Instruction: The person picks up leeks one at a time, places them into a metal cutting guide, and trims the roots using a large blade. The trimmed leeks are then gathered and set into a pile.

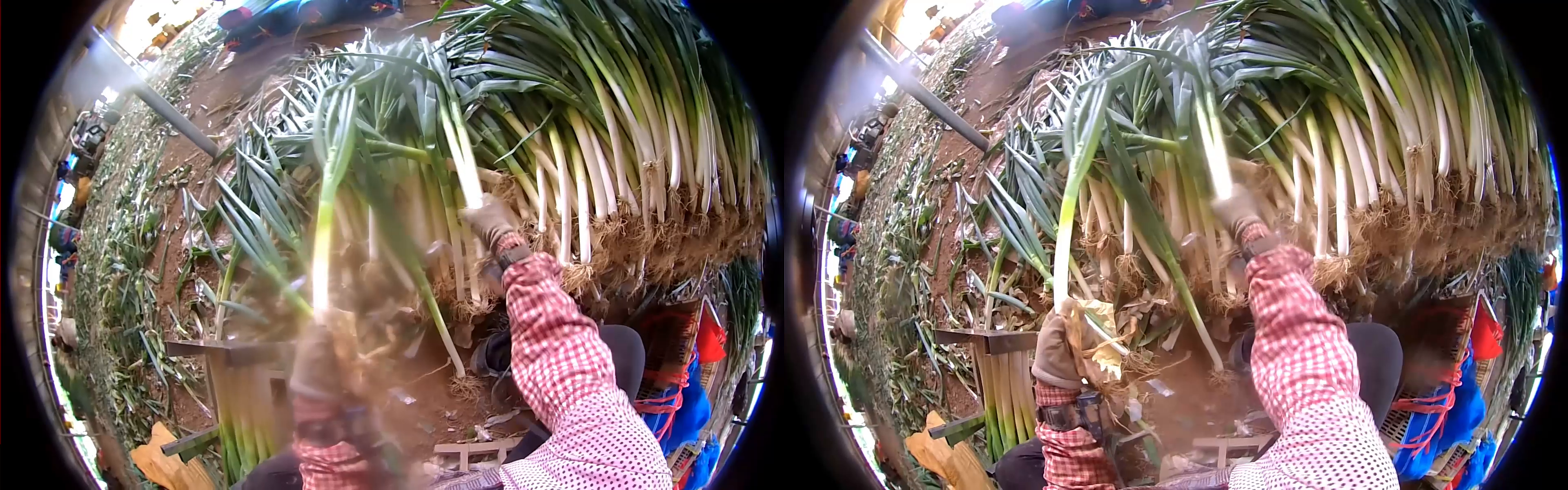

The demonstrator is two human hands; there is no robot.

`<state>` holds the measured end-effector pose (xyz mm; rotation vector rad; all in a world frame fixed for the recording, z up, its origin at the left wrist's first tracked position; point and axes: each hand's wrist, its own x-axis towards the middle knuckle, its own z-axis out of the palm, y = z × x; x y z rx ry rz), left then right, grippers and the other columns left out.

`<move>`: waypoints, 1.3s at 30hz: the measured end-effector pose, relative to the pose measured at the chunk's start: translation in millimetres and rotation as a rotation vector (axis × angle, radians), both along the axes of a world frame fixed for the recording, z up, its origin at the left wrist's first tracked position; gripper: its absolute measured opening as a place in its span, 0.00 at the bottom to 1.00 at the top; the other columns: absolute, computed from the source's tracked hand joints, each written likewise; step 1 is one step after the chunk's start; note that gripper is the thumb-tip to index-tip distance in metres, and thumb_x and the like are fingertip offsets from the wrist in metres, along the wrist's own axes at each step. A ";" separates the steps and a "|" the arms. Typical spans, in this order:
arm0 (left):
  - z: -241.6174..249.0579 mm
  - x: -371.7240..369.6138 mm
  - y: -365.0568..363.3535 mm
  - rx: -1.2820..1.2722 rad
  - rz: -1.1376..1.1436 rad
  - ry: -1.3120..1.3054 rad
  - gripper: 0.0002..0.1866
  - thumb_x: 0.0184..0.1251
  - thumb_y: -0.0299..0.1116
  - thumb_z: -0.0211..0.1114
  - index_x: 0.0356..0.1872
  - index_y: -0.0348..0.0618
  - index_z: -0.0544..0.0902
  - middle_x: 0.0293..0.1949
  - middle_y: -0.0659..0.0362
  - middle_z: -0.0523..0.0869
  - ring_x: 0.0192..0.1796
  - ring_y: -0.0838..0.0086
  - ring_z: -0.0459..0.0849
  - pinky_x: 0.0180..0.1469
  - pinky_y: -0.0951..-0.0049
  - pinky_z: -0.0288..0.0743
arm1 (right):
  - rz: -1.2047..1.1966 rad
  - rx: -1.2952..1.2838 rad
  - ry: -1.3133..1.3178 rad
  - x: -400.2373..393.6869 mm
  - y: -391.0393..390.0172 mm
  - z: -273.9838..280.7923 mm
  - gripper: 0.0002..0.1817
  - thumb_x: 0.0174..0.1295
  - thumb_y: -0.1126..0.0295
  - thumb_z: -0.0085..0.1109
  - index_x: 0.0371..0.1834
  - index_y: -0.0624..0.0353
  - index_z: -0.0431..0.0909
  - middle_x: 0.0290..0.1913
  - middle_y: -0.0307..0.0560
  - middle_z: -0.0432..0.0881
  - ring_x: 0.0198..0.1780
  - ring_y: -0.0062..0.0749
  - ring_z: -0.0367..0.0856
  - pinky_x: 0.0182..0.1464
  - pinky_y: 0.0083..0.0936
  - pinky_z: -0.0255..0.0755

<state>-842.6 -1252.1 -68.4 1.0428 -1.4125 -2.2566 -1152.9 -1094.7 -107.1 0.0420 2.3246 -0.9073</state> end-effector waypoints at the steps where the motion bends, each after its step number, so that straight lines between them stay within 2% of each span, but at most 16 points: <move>1: 2.0 3.0 0.5 0.046 0.000 0.012 0.12 0.78 0.34 0.49 0.50 0.37 0.76 0.33 0.61 0.80 0.28 0.82 0.78 0.24 0.83 0.74 | 0.063 -0.303 0.059 0.2 -1.4 -42.6 0.16 0.62 0.65 0.58 0.48 0.65 0.76 0.36 0.52 0.81 0.34 0.33 0.81 0.38 0.29 0.79; 4: 1.5 0.8 12.6 0.018 -0.046 -0.205 0.12 0.76 0.39 0.56 0.46 0.39 0.74 0.26 0.63 0.78 0.21 0.81 0.75 0.17 0.79 0.71 | 0.203 -0.788 0.152 88.5 -21.8 -38.9 0.23 0.61 0.61 0.64 0.47 0.72 0.72 0.38 0.56 0.79 0.41 0.41 0.79 0.47 0.35 0.74; 6: -21.5 6.9 22.1 0.089 0.084 -0.205 0.15 0.75 0.44 0.58 0.45 0.41 0.76 0.27 0.62 0.79 0.22 0.80 0.75 0.18 0.78 0.70 | 0.375 -0.601 0.406 164.1 -28.5 -53.0 0.27 0.60 0.61 0.67 0.51 0.73 0.68 0.43 0.64 0.80 0.45 0.49 0.81 0.50 0.39 0.75; 10: -111.5 68.7 35.0 0.144 0.071 -0.326 0.30 0.73 0.62 0.51 0.51 0.41 0.78 0.37 0.58 0.85 0.31 0.71 0.83 0.31 0.71 0.79 | 0.451 -0.450 -0.086 291.5 -26.1 -67.9 0.36 0.60 0.61 0.66 0.63 0.66 0.57 0.50 0.71 0.78 0.54 0.58 0.80 0.55 0.42 0.74; 13: -126.7 96.4 67.0 0.492 0.090 -0.022 0.38 0.71 0.67 0.47 0.58 0.39 0.76 0.46 0.56 0.86 0.44 0.66 0.84 0.47 0.68 0.80 | 0.598 -0.410 0.018 326.2 1.7 -69.3 0.37 0.60 0.63 0.64 0.67 0.63 0.54 0.54 0.73 0.76 0.57 0.56 0.79 0.55 0.41 0.74; 15: -122.9 107.0 81.4 0.483 -0.124 -0.195 0.36 0.72 0.64 0.51 0.61 0.38 0.74 0.53 0.55 0.84 0.53 0.67 0.81 0.59 0.68 0.74 | 0.465 -0.321 -0.270 337.5 21.4 -55.0 0.41 0.61 0.64 0.61 0.72 0.61 0.48 0.56 0.73 0.74 0.58 0.56 0.78 0.57 0.41 0.73; 17: -101.5 98.4 86.0 0.244 -0.309 -0.432 0.25 0.73 0.50 0.59 0.57 0.38 0.76 0.47 0.57 0.85 0.47 0.69 0.84 0.52 0.69 0.78 | 0.396 -0.272 -0.356 350.0 34.4 -55.9 0.49 0.60 0.64 0.60 0.78 0.59 0.35 0.59 0.70 0.74 0.60 0.56 0.77 0.60 0.40 0.71; 20: -99.6 87.2 78.1 0.214 -0.205 -0.331 0.18 0.69 0.41 0.66 0.51 0.39 0.78 0.41 0.57 0.85 0.42 0.70 0.84 0.45 0.70 0.80 | 0.625 -0.095 -0.363 358.6 49.1 -58.2 0.53 0.60 0.65 0.60 0.79 0.57 0.28 0.59 0.67 0.75 0.60 0.53 0.77 0.61 0.39 0.71; 21: -95.4 85.4 75.2 0.394 -0.075 -0.286 0.15 0.67 0.37 0.67 0.47 0.38 0.78 0.40 0.56 0.84 0.39 0.69 0.84 0.43 0.66 0.82 | 0.605 -0.278 -0.298 366.3 60.3 -71.9 0.51 0.59 0.64 0.62 0.79 0.58 0.35 0.60 0.66 0.75 0.60 0.52 0.77 0.63 0.37 0.70; 24: -64.7 84.3 70.8 0.682 0.086 -0.355 0.11 0.64 0.28 0.65 0.45 0.38 0.77 0.36 0.54 0.83 0.35 0.65 0.85 0.41 0.60 0.84 | 1.029 -0.362 -0.424 306.5 66.3 34.4 0.48 0.59 0.62 0.63 0.78 0.59 0.43 0.61 0.65 0.74 0.61 0.51 0.77 0.65 0.35 0.69; 28: -58.5 92.3 79.2 0.515 0.056 -0.153 0.11 0.62 0.25 0.64 0.45 0.37 0.76 0.35 0.54 0.83 0.34 0.65 0.84 0.41 0.59 0.86 | 0.700 -0.221 0.214 250.2 22.6 -35.0 0.33 0.60 0.59 0.63 0.66 0.63 0.68 0.62 0.60 0.75 0.63 0.48 0.75 0.66 0.34 0.69; 31: -35.6 99.5 80.1 0.529 0.046 -0.036 0.13 0.61 0.23 0.62 0.46 0.35 0.75 0.36 0.55 0.83 0.34 0.67 0.85 0.43 0.62 0.87 | 0.771 -0.229 0.246 245.7 -39.1 -113.8 0.16 0.63 0.65 0.58 0.51 0.59 0.81 0.50 0.58 0.83 0.53 0.51 0.81 0.58 0.36 0.74; 32: -45.0 104.5 70.0 0.529 -0.002 0.036 0.16 0.62 0.22 0.59 0.51 0.33 0.73 0.37 0.54 0.83 0.36 0.68 0.86 0.44 0.64 0.87 | 0.876 -0.112 0.147 252.3 -53.5 -122.4 0.12 0.64 0.66 0.56 0.48 0.56 0.82 0.45 0.56 0.85 0.49 0.51 0.83 0.55 0.37 0.75; 33: -51.5 111.8 58.7 0.625 -0.006 0.160 0.16 0.64 0.23 0.59 0.53 0.33 0.73 0.37 0.54 0.83 0.36 0.69 0.86 0.44 0.66 0.87 | 0.536 -0.439 -0.065 276.7 -43.4 -139.4 0.13 0.68 0.63 0.53 0.49 0.55 0.81 0.41 0.58 0.85 0.43 0.49 0.84 0.47 0.37 0.77; 38: -58.8 123.6 34.5 0.356 0.011 0.226 0.13 0.70 0.31 0.61 0.51 0.38 0.75 0.37 0.60 0.82 0.35 0.75 0.85 0.42 0.72 0.87 | 0.786 -0.893 0.015 357.1 46.5 -199.1 0.22 0.73 0.67 0.48 0.69 0.54 0.69 0.68 0.50 0.70 0.68 0.31 0.68 0.65 0.26 0.67; 39: -54.9 118.5 29.2 0.398 0.030 0.167 0.12 0.70 0.31 0.62 0.50 0.40 0.75 0.36 0.60 0.82 0.35 0.76 0.85 0.40 0.71 0.87 | 0.855 -0.582 -0.039 344.4 61.2 -190.4 0.22 0.69 0.61 0.51 0.63 0.55 0.71 0.62 0.50 0.75 0.62 0.35 0.73 0.62 0.28 0.69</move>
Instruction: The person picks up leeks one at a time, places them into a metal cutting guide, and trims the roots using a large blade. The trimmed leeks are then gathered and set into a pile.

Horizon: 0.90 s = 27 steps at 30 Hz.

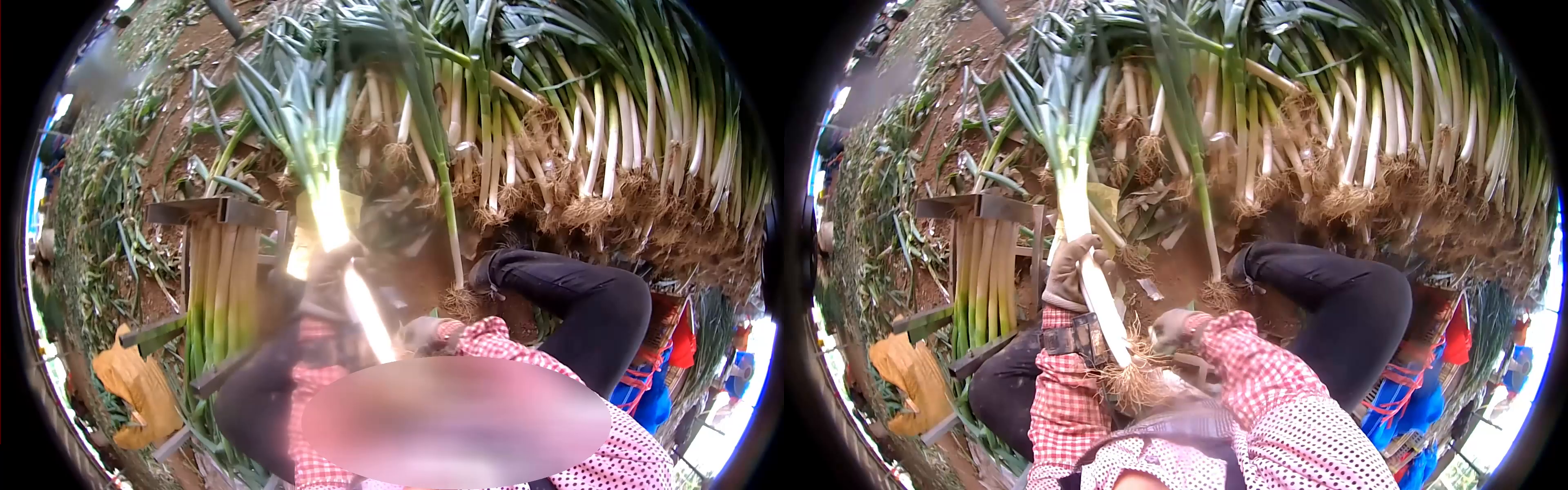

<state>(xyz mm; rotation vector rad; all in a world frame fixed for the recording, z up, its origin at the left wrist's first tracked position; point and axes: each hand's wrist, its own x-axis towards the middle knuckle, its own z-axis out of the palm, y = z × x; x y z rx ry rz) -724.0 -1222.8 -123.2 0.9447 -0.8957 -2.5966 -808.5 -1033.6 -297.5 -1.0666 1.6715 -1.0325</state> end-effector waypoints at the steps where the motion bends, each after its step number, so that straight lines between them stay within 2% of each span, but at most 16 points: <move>1: 3.6 -4.7 -5.0 0.045 0.005 -0.059 0.10 0.69 0.31 0.62 0.48 0.42 0.75 0.36 0.61 0.81 0.34 0.76 0.85 0.39 0.70 0.88 | 0.067 0.300 0.086 -11.2 13.7 16.9 0.22 0.65 0.55 0.54 0.57 0.57 0.74 0.55 0.50 0.79 0.56 0.39 0.77 0.60 0.31 0.71; 2: 2.6 -8.6 -4.6 0.147 -0.006 -0.166 0.10 0.69 0.31 0.62 0.48 0.42 0.76 0.35 0.61 0.82 0.33 0.76 0.85 0.38 0.70 0.88 | 0.150 0.599 0.167 -20.5 22.1 33.7 0.24 0.61 0.50 0.58 0.51 0.58 0.77 0.48 0.50 0.83 0.50 0.43 0.82 0.57 0.33 0.73; 3: -13.4 -8.4 -5.8 0.166 -0.017 -0.197 0.10 0.68 0.30 0.63 0.47 0.42 0.76 0.34 0.61 0.82 0.33 0.76 0.84 0.38 0.70 0.88 | -0.432 0.759 -0.049 -43.6 12.4 44.7 0.25 0.54 0.51 0.66 0.48 0.58 0.76 0.50 0.55 0.81 0.52 0.49 0.80 0.56 0.37 0.74; 5: -61.9 -0.6 0.9 0.158 -0.025 -0.207 0.10 0.66 0.28 0.63 0.47 0.43 0.76 0.33 0.61 0.82 0.31 0.75 0.84 0.36 0.68 0.88 | -0.811 0.765 0.362 -82.5 3.0 31.9 0.23 0.54 0.54 0.66 0.46 0.58 0.75 0.43 0.56 0.80 0.52 0.51 0.81 0.54 0.41 0.75; 6: -76.0 0.2 6.4 0.144 -0.028 -0.195 0.10 0.65 0.28 0.64 0.46 0.44 0.77 0.32 0.61 0.82 0.30 0.74 0.84 0.36 0.67 0.88 | -0.806 0.831 0.638 -91.5 -0.4 21.5 0.21 0.55 0.57 0.67 0.45 0.60 0.77 0.41 0.59 0.82 0.44 0.50 0.82 0.52 0.41 0.75; 9: -44.6 -26.8 26.2 0.113 -0.018 -0.212 0.12 0.63 0.25 0.64 0.46 0.38 0.75 0.33 0.60 0.82 0.30 0.74 0.85 0.35 0.67 0.88 | -0.471 0.769 0.243 -116.6 -11.5 1.2 0.20 0.54 0.59 0.67 0.44 0.61 0.77 0.45 0.59 0.81 0.46 0.50 0.82 0.51 0.39 0.75; 11: -41.5 -21.7 24.8 0.120 0.003 -0.143 0.12 0.63 0.25 0.64 0.46 0.38 0.75 0.34 0.58 0.83 0.32 0.73 0.85 0.36 0.67 0.88 | -0.496 0.327 0.333 -98.4 -29.9 36.9 0.16 0.55 0.62 0.66 0.43 0.59 0.78 0.37 0.54 0.81 0.40 0.47 0.81 0.49 0.37 0.77; 13: -54.7 -12.2 19.6 0.101 -0.047 -0.150 0.15 0.63 0.27 0.64 0.49 0.34 0.76 0.37 0.55 0.85 0.36 0.68 0.87 0.39 0.66 0.87 | -0.506 0.325 0.194 -80.8 -61.1 101.7 0.13 0.61 0.62 0.64 0.40 0.59 0.78 0.38 0.57 0.80 0.40 0.53 0.81 0.48 0.42 0.75; 15: -92.5 0.5 19.8 0.160 -0.075 -0.117 0.16 0.63 0.28 0.64 0.51 0.32 0.78 0.39 0.52 0.86 0.37 0.64 0.87 0.42 0.63 0.86 | -0.303 0.384 0.189 -55.3 -69.2 132.1 0.18 0.62 0.59 0.64 0.46 0.60 0.75 0.41 0.58 0.81 0.42 0.52 0.82 0.50 0.42 0.76; 17: -119.7 13.4 27.1 0.142 -0.184 0.077 0.21 0.67 0.40 0.62 0.53 0.33 0.79 0.44 0.51 0.87 0.45 0.62 0.87 0.51 0.59 0.83 | -0.125 0.330 0.109 -28.4 -49.6 125.4 0.26 0.60 0.56 0.65 0.55 0.61 0.70 0.48 0.61 0.81 0.46 0.52 0.83 0.53 0.43 0.75; 19: -91.3 6.0 45.0 0.368 -0.157 -0.086 0.25 0.69 0.46 0.61 0.56 0.33 0.77 0.45 0.50 0.86 0.46 0.62 0.86 0.53 0.59 0.81 | -0.157 0.577 -0.249 -16.9 -29.0 167.0 0.34 0.58 0.54 0.66 0.61 0.63 0.66 0.50 0.62 0.81 0.52 0.52 0.81 0.57 0.40 0.74; 20: -64.2 -4.4 50.8 0.504 -0.158 -0.250 0.28 0.70 0.50 0.62 0.57 0.34 0.77 0.46 0.50 0.86 0.47 0.62 0.86 0.54 0.59 0.81 | -0.159 0.364 -0.138 -3.3 -9.1 154.1 0.38 0.57 0.53 0.68 0.64 0.64 0.63 0.48 0.59 0.80 0.50 0.48 0.81 0.57 0.40 0.74; 21: -48.9 -8.6 60.8 0.506 -0.164 -0.314 0.28 0.70 0.51 0.62 0.56 0.35 0.77 0.45 0.51 0.86 0.46 0.62 0.86 0.53 0.60 0.81 | -0.158 0.150 -0.025 3.3 5.9 141.2 0.42 0.56 0.52 0.69 0.66 0.65 0.59 0.47 0.57 0.80 0.48 0.45 0.81 0.58 0.39 0.75; 24: -104.5 -23.3 82.1 0.112 -0.097 -0.342 0.24 0.68 0.52 0.66 0.46 0.38 0.79 0.38 0.52 0.85 0.39 0.64 0.85 0.43 0.64 0.81 | -0.076 0.228 -0.310 -13.8 13.8 190.0 0.33 0.56 0.60 0.70 0.60 0.65 0.68 0.46 0.50 0.81 0.46 0.35 0.81 0.52 0.32 0.76; 25: -62.6 -32.0 82.0 0.124 -0.056 -0.363 0.25 0.65 0.53 0.67 0.42 0.37 0.80 0.33 0.53 0.85 0.33 0.66 0.84 0.36 0.66 0.79 | -0.044 0.252 -0.379 -19.3 16.6 202.5 0.30 0.56 0.61 0.69 0.58 0.65 0.70 0.46 0.49 0.81 0.46 0.33 0.81 0.51 0.30 0.76; 27: -1.6 -42.8 63.7 0.141 -0.175 -0.468 0.41 0.64 0.59 0.65 0.61 0.28 0.68 0.58 0.43 0.75 0.55 0.61 0.75 0.57 0.72 0.68 | -0.013 0.136 -0.511 -21.6 27.9 225.8 0.23 0.58 0.66 0.67 0.54 0.67 0.73 0.43 0.46 0.83 0.44 0.26 0.81 0.47 0.26 0.77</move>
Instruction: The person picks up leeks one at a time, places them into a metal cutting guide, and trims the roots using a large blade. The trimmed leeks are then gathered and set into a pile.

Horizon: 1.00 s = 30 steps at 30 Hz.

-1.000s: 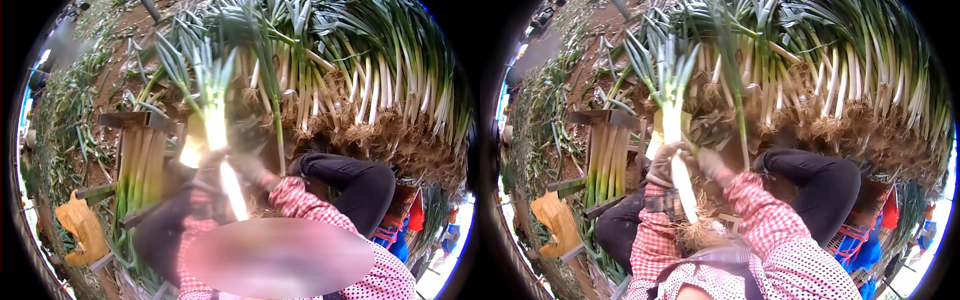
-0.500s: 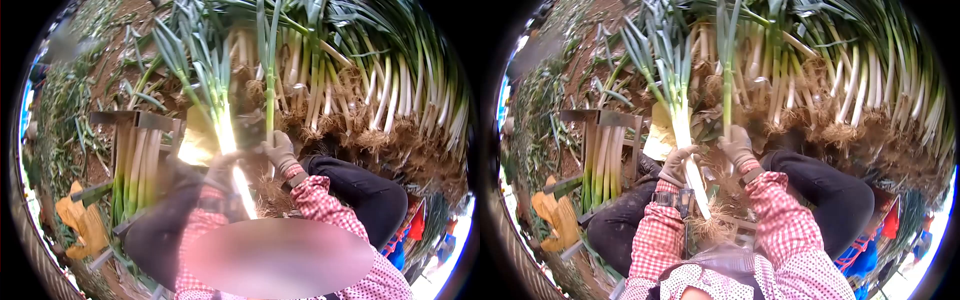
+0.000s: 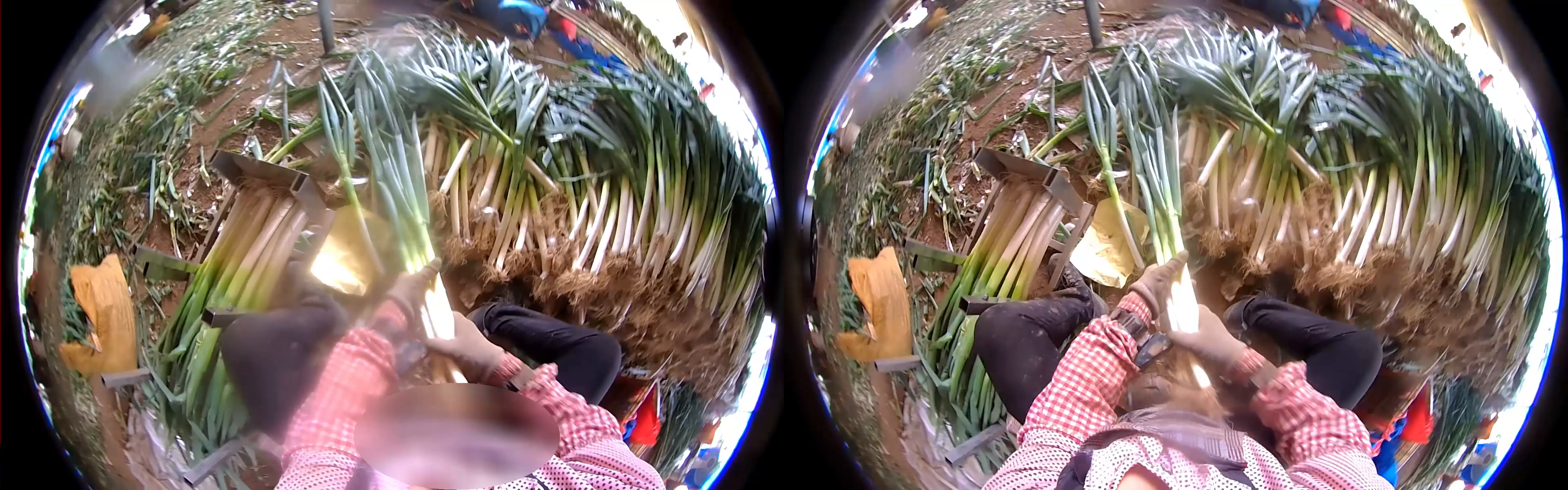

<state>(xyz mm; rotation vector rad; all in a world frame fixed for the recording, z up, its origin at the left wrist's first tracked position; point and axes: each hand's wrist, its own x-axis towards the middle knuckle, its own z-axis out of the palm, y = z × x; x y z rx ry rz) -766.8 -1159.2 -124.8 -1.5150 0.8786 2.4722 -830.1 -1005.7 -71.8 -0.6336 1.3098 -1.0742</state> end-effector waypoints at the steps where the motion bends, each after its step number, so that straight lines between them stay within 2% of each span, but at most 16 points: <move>1: 36.1 -3.6 -10.1 0.013 -0.055 -0.022 0.48 0.63 0.61 0.64 0.69 0.26 0.62 0.67 0.41 0.70 0.63 0.60 0.72 0.65 0.72 0.65 | 0.032 -0.015 -0.006 4.9 2.3 43.2 0.22 0.57 0.65 0.66 0.51 0.67 0.75 0.43 0.46 0.82 0.45 0.26 0.79 0.48 0.26 0.75; 2: 30.6 -8.4 -12.3 0.093 -0.001 -0.006 0.44 0.64 0.59 0.65 0.67 0.30 0.66 0.66 0.42 0.72 0.63 0.58 0.72 0.66 0.67 0.64 | 0.066 -0.023 -0.007 8.5 5.9 79.2 0.22 0.56 0.63 0.66 0.49 0.68 0.76 0.43 0.46 0.82 0.45 0.27 0.78 0.50 0.26 0.73; 4: 29.6 -16.8 -16.2 0.160 0.080 0.101 0.36 0.64 0.55 0.67 0.63 0.36 0.74 0.64 0.43 0.75 0.62 0.56 0.72 0.69 0.59 0.61 | 0.109 -0.005 0.490 16.7 35.1 60.5 0.26 0.57 0.65 0.66 0.54 0.69 0.70 0.46 0.47 0.78 0.47 0.28 0.76 0.51 0.26 0.73; 6: 44.0 -18.1 -13.3 0.114 0.147 0.223 0.26 0.65 0.50 0.68 0.55 0.40 0.80 0.53 0.45 0.82 0.51 0.58 0.80 0.59 0.60 0.73 | -0.051 -0.040 0.348 31.4 34.8 77.5 0.26 0.56 0.71 0.66 0.55 0.68 0.67 0.43 0.49 0.77 0.45 0.33 0.78 0.48 0.29 0.75; 7: 26.6 -21.7 -14.6 0.070 0.214 0.442 0.22 0.62 0.48 0.70 0.49 0.43 0.81 0.31 0.56 0.84 0.28 0.70 0.81 0.30 0.67 0.80 | -0.108 0.021 0.183 37.0 26.3 100.6 0.27 0.55 0.70 0.69 0.56 0.67 0.68 0.43 0.46 0.78 0.43 0.29 0.79 0.47 0.27 0.75; 9: 69.4 -13.5 -23.5 0.102 0.241 0.569 0.19 0.63 0.46 0.69 0.47 0.43 0.80 0.30 0.57 0.83 0.27 0.72 0.81 0.29 0.71 0.80 | -0.189 0.173 -0.155 47.6 16.0 140.5 0.29 0.54 0.69 0.73 0.56 0.66 0.70 0.42 0.43 0.79 0.41 0.26 0.80 0.46 0.25 0.77; 11: 111.1 6.0 -43.2 0.002 0.296 0.739 0.15 0.63 0.43 0.68 0.42 0.44 0.79 0.27 0.60 0.81 0.26 0.73 0.81 0.26 0.74 0.80 | -0.018 0.172 0.072 45.6 7.2 149.1 0.29 0.54 0.70 0.72 0.57 0.66 0.69 0.39 0.44 0.79 0.41 0.27 0.81 0.45 0.26 0.79; 13: 151.3 25.5 -63.2 -0.131 0.477 0.818 0.14 0.64 0.41 0.67 0.42 0.42 0.79 0.27 0.60 0.81 0.26 0.73 0.80 0.26 0.74 0.79 | 0.145 -0.046 0.452 44.0 -9.9 152.9 0.28 0.54 0.75 0.69 0.58 0.65 0.69 0.38 0.42 0.80 0.37 0.27 0.82 0.40 0.23 0.80; 16: 203.5 74.0 -115.9 -0.292 0.585 1.124 0.14 0.63 0.37 0.69 0.43 0.39 0.78 0.28 0.60 0.81 0.27 0.74 0.82 0.27 0.74 0.79 | 0.282 -0.237 0.451 55.1 -62.4 184.0 0.33 0.52 0.78 0.69 0.63 0.64 0.67 0.41 0.42 0.79 0.45 0.23 0.78 0.44 0.23 0.76; 17: 212.4 96.9 -132.8 -0.406 0.653 1.183 0.16 0.62 0.37 0.70 0.43 0.39 0.78 0.27 0.59 0.82 0.29 0.72 0.84 0.27 0.73 0.79 | 0.402 -0.416 0.846 58.7 -87.6 193.1 0.38 0.51 0.70 0.69 0.67 0.64 0.64 0.50 0.55 0.81 0.49 0.40 0.83 0.51 0.34 0.78; 18: 248.7 134.5 -124.1 -0.517 0.876 1.049 0.15 0.62 0.37 0.70 0.43 0.41 0.78 0.29 0.56 0.84 0.28 0.72 0.84 0.29 0.71 0.80 | 0.449 -0.482 0.941 63.4 -113.8 192.7 0.38 0.50 0.69 0.69 0.67 0.64 0.65 0.48 0.61 0.82 0.49 0.46 0.84 0.51 0.36 0.78; 22: 253.7 270.1 -158.2 -0.820 0.864 1.284 0.20 0.65 0.41 0.65 0.54 0.44 0.76 0.46 0.54 0.83 0.47 0.68 0.82 0.49 0.66 0.77 | 0.548 -0.863 1.082 113.5 -249.1 174.7 0.16 0.56 0.73 0.57 0.48 0.65 0.76 0.33 0.55 0.83 0.31 0.46 0.84 0.34 0.38 0.79; 25: 204.2 334.8 -149.5 -1.169 1.126 0.835 0.29 0.69 0.43 0.62 0.67 0.42 0.68 0.62 0.53 0.76 0.65 0.64 0.73 0.71 0.54 0.64 | 0.679 -0.915 1.294 175.5 -355.4 119.8 0.11 0.57 0.73 0.60 0.44 0.59 0.78 0.32 0.49 0.83 0.31 0.39 0.85 0.31 0.34 0.80; 27: 142.5 364.4 -128.4 -0.692 1.290 0.441 0.25 0.71 0.44 0.60 0.62 0.40 0.72 0.54 0.51 0.82 0.55 0.65 0.81 0.61 0.58 0.76 | 0.879 -0.908 1.589 216.3 -403.0 61.3 0.07 0.58 0.75 0.58 0.38 0.55 0.81 0.29 0.45 0.83 0.29 0.35 0.84 0.30 0.32 0.79; 29: 114.3 369.6 -111.7 -0.569 0.629 -0.142 0.18 0.70 0.35 0.63 0.56 0.37 0.77 0.50 0.46 0.84 0.42 0.60 0.87 0.44 0.62 0.85 | 0.944 -0.840 1.628 239.2 -440.1 -15.2 0.06 0.58 0.75 0.57 0.28 0.53 0.84 0.25 0.42 0.83 0.25 0.33 0.83 0.29 0.29 0.79; 30: 108.2 369.1 -127.1 -0.719 0.527 -0.226 0.21 0.68 0.38 0.65 0.56 0.37 0.77 0.52 0.46 0.83 0.48 0.60 0.86 0.49 0.58 0.83 | 0.843 -0.837 1.477 241.8 -442.8 -43.9 0.08 0.58 0.75 0.57 0.24 0.53 0.83 0.24 0.42 0.82 0.24 0.33 0.82 0.29 0.29 0.78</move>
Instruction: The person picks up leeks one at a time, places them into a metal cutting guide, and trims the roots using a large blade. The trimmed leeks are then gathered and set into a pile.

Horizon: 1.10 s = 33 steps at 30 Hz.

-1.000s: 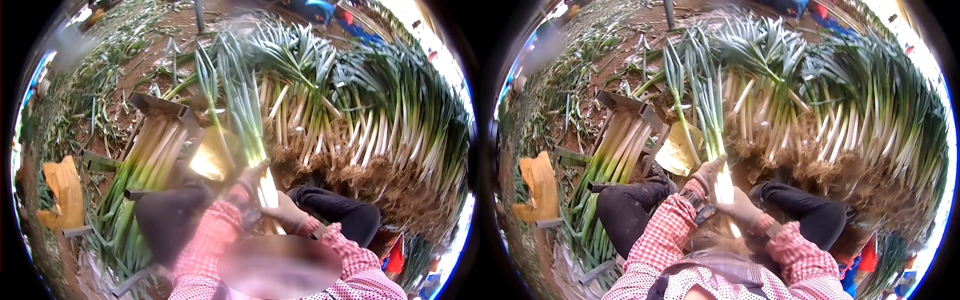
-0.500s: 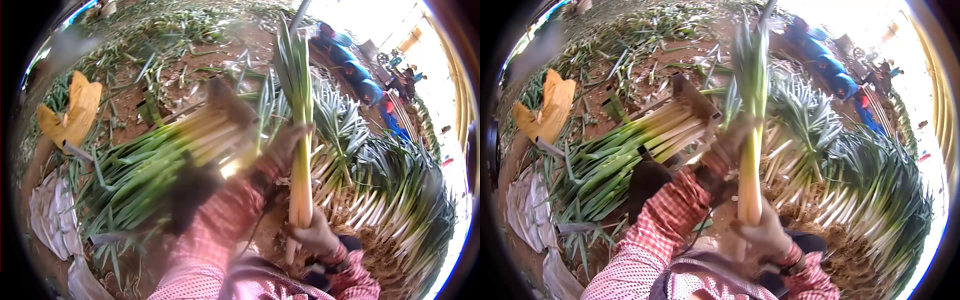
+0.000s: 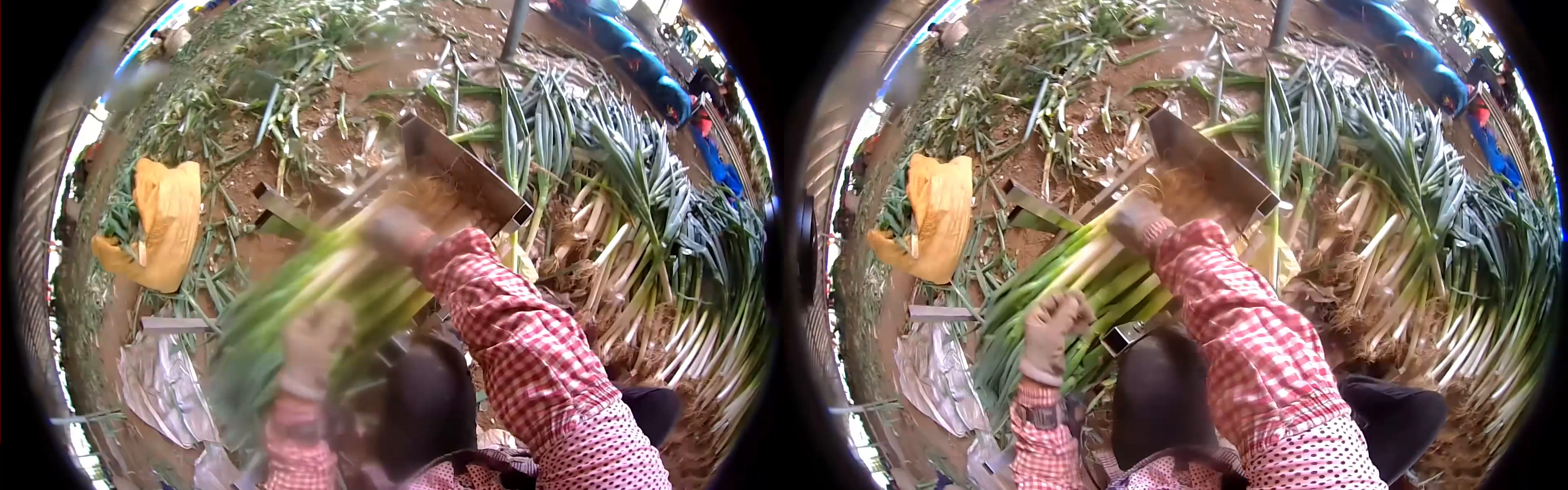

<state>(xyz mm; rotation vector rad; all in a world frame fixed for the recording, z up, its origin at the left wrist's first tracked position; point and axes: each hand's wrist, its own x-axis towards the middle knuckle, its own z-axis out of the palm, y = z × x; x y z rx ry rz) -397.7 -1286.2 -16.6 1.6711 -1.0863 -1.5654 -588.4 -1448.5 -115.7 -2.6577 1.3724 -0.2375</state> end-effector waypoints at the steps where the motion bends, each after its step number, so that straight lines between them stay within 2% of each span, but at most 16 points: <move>1: 3.0 -3.8 -17.2 -0.208 -0.123 -0.430 0.24 0.65 0.42 0.67 0.56 0.37 0.77 0.53 0.46 0.83 0.51 0.59 0.84 0.52 0.55 0.81 | 0.045 0.145 0.065 1.6 -5.7 9.6 0.07 0.58 0.76 0.57 0.25 0.54 0.83 0.25 0.44 0.82 0.25 0.35 0.82 0.30 0.31 0.77; 2: 8.5 -8.3 -36.9 -0.429 -0.249 -0.855 0.27 0.63 0.45 0.70 0.55 0.37 0.77 0.54 0.45 0.82 0.54 0.59 0.83 0.55 0.53 0.78 | 0.044 0.180 -0.040 -3.1 -13.1 -1.5 0.06 0.57 0.76 0.57 0.26 0.56 0.83 0.27 0.46 0.83 0.28 0.36 0.83 0.32 0.32 0.78; 3: 0.9 -4.2 -58.8 -0.427 -0.405 -1.006 0.36 0.54 0.54 0.74 0.57 0.37 0.75 0.56 0.44 0.80 0.60 0.55 0.78 0.63 0.52 0.70 | 0.048 0.214 -0.145 -8.0 -21.1 -12.5 0.06 0.57 0.76 0.56 0.26 0.57 0.83 0.30 0.49 0.84 0.31 0.38 0.84 0.33 0.34 0.79; 4: -16.4 6.6 -74.4 -0.536 -0.584 -1.272 0.46 0.47 0.63 0.73 0.60 0.37 0.73 0.57 0.43 0.79 0.61 0.51 0.76 0.64 0.55 0.67 | 0.159 0.150 -0.032 -23.7 -26.5 -7.2 0.05 0.57 0.76 0.56 0.28 0.58 0.83 0.31 0.50 0.84 0.33 0.39 0.85 0.34 0.33 0.79; 6: -24.9 8.5 -93.6 -0.339 -0.731 -1.379 0.44 0.50 0.66 0.69 0.59 0.39 0.75 0.51 0.48 0.82 0.55 0.56 0.79 0.63 0.57 0.66 | 0.108 0.220 0.165 -54.2 -50.0 -10.9 0.05 0.56 0.75 0.57 0.31 0.57 0.84 0.33 0.49 0.85 0.33 0.41 0.85 0.37 0.33 0.80; 7: -38.2 11.2 -98.9 -0.403 -0.741 -1.344 0.47 0.52 0.71 0.63 0.61 0.39 0.74 0.52 0.48 0.82 0.54 0.58 0.79 0.61 0.59 0.67 | 0.050 0.234 0.232 -69.1 -60.6 -9.7 0.05 0.57 0.74 0.57 0.32 0.57 0.84 0.33 0.49 0.85 0.33 0.41 0.85 0.37 0.33 0.80; 10: -69.5 13.7 -98.3 -0.418 -0.691 -1.360 0.49 0.47 0.75 0.64 0.57 0.40 0.72 0.52 0.44 0.80 0.58 0.53 0.77 0.62 0.57 0.68 | -0.067 0.253 0.334 -97.4 -81.1 3.9 0.06 0.58 0.72 0.57 0.34 0.55 0.84 0.34 0.48 0.85 0.34 0.40 0.85 0.37 0.32 0.80; 15: -67.4 14.2 -103.6 -0.311 -0.728 -1.373 0.45 0.50 0.76 0.60 0.51 0.41 0.73 0.54 0.45 0.79 0.59 0.54 0.76 0.63 0.59 0.68 | -0.085 0.268 0.398 -90.1 -83.5 30.2 0.07 0.60 0.69 0.57 0.38 0.54 0.83 0.35 0.47 0.85 0.35 0.38 0.84 0.38 0.31 0.81; 17: -68.1 14.5 -100.4 -0.328 -0.724 -1.360 0.46 0.51 0.76 0.59 0.54 0.41 0.72 0.57 0.45 0.77 0.61 0.54 0.75 0.63 0.58 0.68 | -0.078 0.262 0.426 -93.2 -85.4 46.2 0.08 0.60 0.68 0.57 0.40 0.53 0.83 0.35 0.47 0.85 0.35 0.37 0.84 0.38 0.31 0.81; 19: -69.5 17.1 -102.5 -0.295 -0.719 -1.327 0.50 0.51 0.76 0.59 0.61 0.39 0.70 0.59 0.43 0.76 0.62 0.53 0.75 0.64 0.58 0.69 | -0.112 0.245 0.466 -116.7 -85.2 75.5 0.09 0.61 0.67 0.57 0.41 0.52 0.83 0.36 0.47 0.85 0.36 0.37 0.84 0.38 0.31 0.81; 23: -65.8 14.1 -106.5 -0.207 -0.733 -1.334 0.52 0.52 0.75 0.60 0.65 0.39 0.68 0.61 0.42 0.75 0.63 0.52 0.75 0.63 0.57 0.69 | -0.278 0.226 0.610 -209.8 -57.9 160.8 0.10 0.62 0.65 0.57 0.44 0.51 0.83 0.37 0.46 0.85 0.36 0.35 0.84 0.39 0.30 0.81; 27: -58.7 5.7 -105.4 -0.169 -0.730 -1.328 0.52 0.53 0.74 0.60 0.67 0.37 0.66 0.62 0.40 0.74 0.64 0.51 0.74 0.65 0.55 0.68 | -0.466 0.361 0.784 -294.9 28.1 225.3 0.12 0.64 0.62 0.57 0.47 0.49 0.83 0.38 0.45 0.85 0.37 0.34 0.84 0.39 0.29 0.81; 30: -45.0 -2.8 -108.1 -0.029 -0.767 -1.319 0.53 0.53 0.75 0.59 0.67 0.37 0.66 0.62 0.40 0.74 0.64 0.51 0.74 0.66 0.55 0.66 | -0.413 0.626 0.575 -271.7 103.9 191.0 0.13 0.65 0.61 0.57 0.50 0.48 0.83 0.39 0.45 0.85 0.38 0.33 0.84 0.40 0.28 0.81; 31: -58.6 6.6 -109.0 -0.120 -0.800 -1.338 0.54 0.53 0.75 0.58 0.70 0.39 0.64 0.63 0.40 0.73 0.64 0.50 0.73 0.66 0.55 0.66 | -0.449 0.771 0.382 -242.3 120.8 163.1 0.23 0.62 0.49 0.62 0.54 0.51 0.82 0.42 0.48 0.86 0.46 0.39 0.85 0.51 0.37 0.78; 32: -44.8 3.1 -104.8 -0.052 -0.797 -1.220 0.56 0.53 0.75 0.58 0.73 0.41 0.60 0.66 0.39 0.70 0.65 0.49 0.72 0.67 0.54 0.64 | -0.393 0.599 0.218 -232.6 136.9 113.4 0.24 0.63 0.49 0.60 0.54 0.54 0.82 0.41 0.52 0.86 0.42 0.43 0.85 0.48 0.40 0.79; 33: -57.9 8.4 -105.8 -0.089 -0.809 -1.272 0.57 0.53 0.73 0.59 0.76 0.42 0.55 0.69 0.38 0.65 0.68 0.48 0.69 0.69 0.54 0.63 | -0.415 0.561 0.026 -206.8 143.1 82.3 0.25 0.63 0.50 0.59 0.56 0.56 0.80 0.41 0.57 0.86 0.42 0.46 0.86 0.46 0.43 0.79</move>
